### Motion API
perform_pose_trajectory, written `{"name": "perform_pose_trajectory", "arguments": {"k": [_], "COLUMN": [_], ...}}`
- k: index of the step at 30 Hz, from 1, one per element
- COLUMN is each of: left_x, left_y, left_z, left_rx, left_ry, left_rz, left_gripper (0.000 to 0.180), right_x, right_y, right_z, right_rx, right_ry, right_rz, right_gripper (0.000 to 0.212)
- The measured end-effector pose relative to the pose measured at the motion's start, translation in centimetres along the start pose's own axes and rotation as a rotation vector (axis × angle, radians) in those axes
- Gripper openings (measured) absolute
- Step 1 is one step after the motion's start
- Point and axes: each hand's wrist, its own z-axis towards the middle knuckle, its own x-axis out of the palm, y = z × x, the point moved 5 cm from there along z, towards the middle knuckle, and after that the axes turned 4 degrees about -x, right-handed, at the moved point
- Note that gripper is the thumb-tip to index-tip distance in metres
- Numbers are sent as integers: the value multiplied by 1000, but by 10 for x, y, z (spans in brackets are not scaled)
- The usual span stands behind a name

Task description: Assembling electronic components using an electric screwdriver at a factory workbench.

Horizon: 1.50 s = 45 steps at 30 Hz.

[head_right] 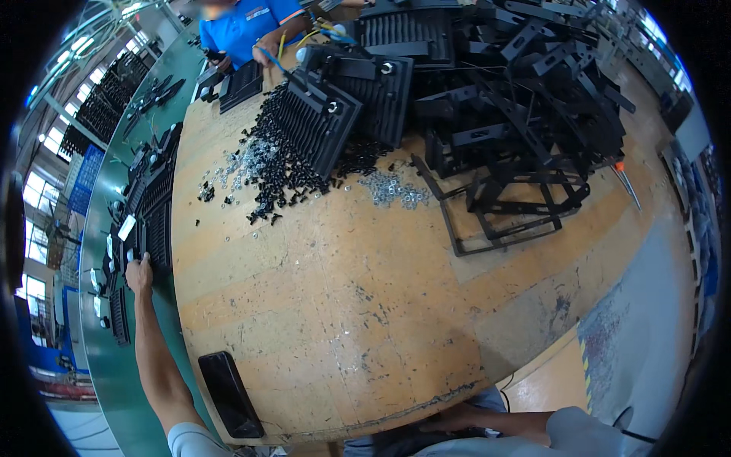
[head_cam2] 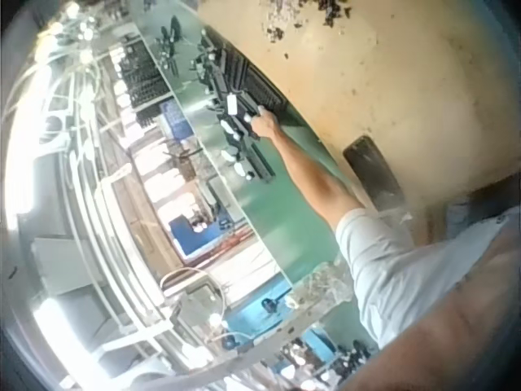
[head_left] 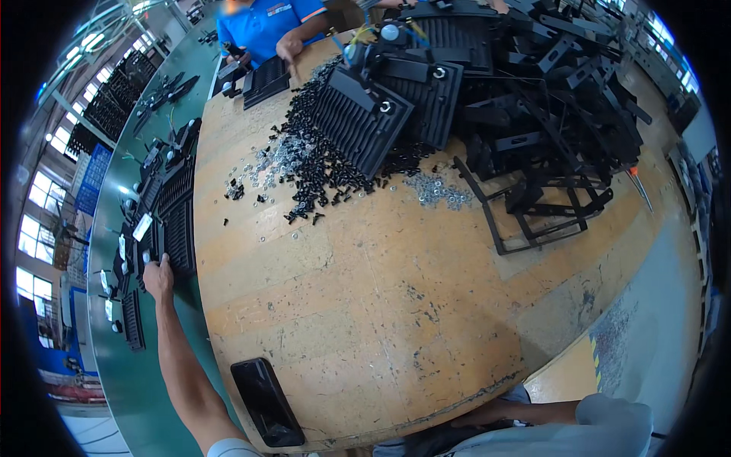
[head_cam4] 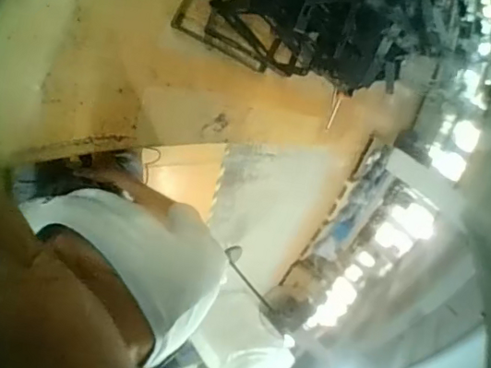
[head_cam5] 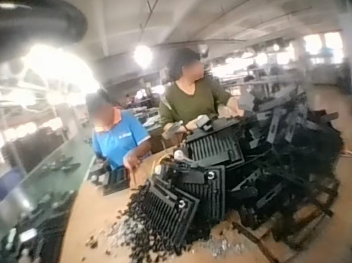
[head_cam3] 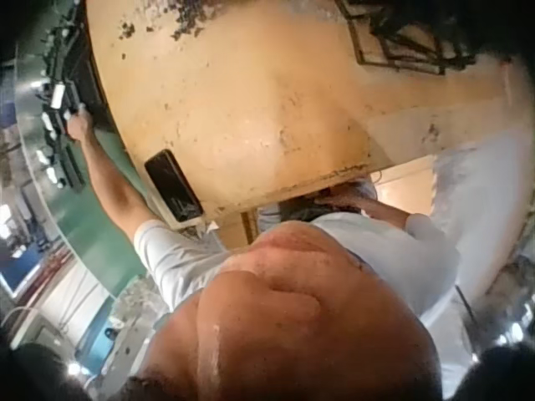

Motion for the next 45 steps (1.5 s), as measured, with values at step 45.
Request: {"name": "perform_pose_trajectory", "arguments": {"k": [45], "left_x": [-234], "left_y": [-384], "left_z": [-557], "left_rx": [1270], "left_ry": [37], "left_rz": [-706], "left_gripper": [20], "right_x": [-21], "right_y": [-68], "right_z": [-91], "right_rx": [-378], "right_ry": [-298], "right_rz": [213], "right_gripper": [68]}}
